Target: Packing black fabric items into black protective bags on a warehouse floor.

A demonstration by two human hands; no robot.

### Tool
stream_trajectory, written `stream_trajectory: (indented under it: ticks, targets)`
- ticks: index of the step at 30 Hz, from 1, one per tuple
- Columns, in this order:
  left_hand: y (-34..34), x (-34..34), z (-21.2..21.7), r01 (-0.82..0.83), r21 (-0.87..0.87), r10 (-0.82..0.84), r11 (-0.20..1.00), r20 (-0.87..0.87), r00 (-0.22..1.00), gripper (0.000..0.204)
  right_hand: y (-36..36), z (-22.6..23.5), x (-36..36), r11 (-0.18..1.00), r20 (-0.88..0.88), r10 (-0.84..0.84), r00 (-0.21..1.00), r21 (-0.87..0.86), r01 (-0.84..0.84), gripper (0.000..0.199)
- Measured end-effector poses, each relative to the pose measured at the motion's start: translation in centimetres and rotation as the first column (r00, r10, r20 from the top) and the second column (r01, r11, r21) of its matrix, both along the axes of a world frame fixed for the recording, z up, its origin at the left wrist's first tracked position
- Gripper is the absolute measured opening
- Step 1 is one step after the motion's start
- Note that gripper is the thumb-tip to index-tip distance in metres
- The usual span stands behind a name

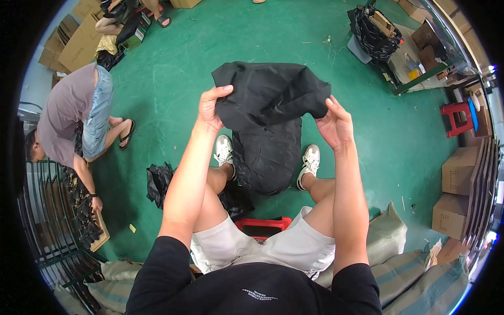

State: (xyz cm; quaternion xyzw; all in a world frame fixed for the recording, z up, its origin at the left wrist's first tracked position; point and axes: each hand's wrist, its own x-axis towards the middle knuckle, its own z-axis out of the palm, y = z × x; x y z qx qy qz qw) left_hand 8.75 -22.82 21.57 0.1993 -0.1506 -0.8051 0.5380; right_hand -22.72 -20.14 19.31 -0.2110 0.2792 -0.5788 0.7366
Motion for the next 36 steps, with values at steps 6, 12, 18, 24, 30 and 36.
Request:
stream_trajectory:
  ticks: [6,12,18,24,30,36]
  targets:
    - [0.0,-0.3,-0.6,0.040,0.069,-0.027,0.997,-0.180,0.983,0.029,0.9,3.2,3.7,0.995,0.039,0.028,0.999,-0.100,-0.024,0.051]
    - [-1.1,-2.2,-2.8,0.048,0.395,-0.069,0.918,0.039,0.997,0.026,-1.0,0.3,2.7,0.990,-0.191,-0.114,0.975,0.065,0.129,0.027]
    - [-0.4,-2.8,-0.7,0.164,0.201,-0.161,0.966,-0.035,0.986,0.032,-1.5,0.7,3.7,0.972,-0.069,-0.192,0.979,0.128,0.199,0.019]
    - [-7.1,-1.9,-2.8,0.133,0.142,-0.158,0.981,0.186,0.970,0.025,-8.1,-1.7,3.2,0.968,0.032,-0.168,0.985,0.195,0.159,0.018]
    - [-9.3,-0.1,-4.2,-0.013,0.048,0.000,0.999,0.261,0.965,0.027,-8.8,-1.0,4.3,0.966,-0.082,-0.258,0.963,-0.018,0.258,0.030]
    - [-5.0,1.0,-19.6,-0.170,0.501,-0.035,0.849,0.375,0.926,0.042,-5.0,-17.8,5.3,0.816,-0.114,-0.197,0.974,0.531,0.227,0.034]
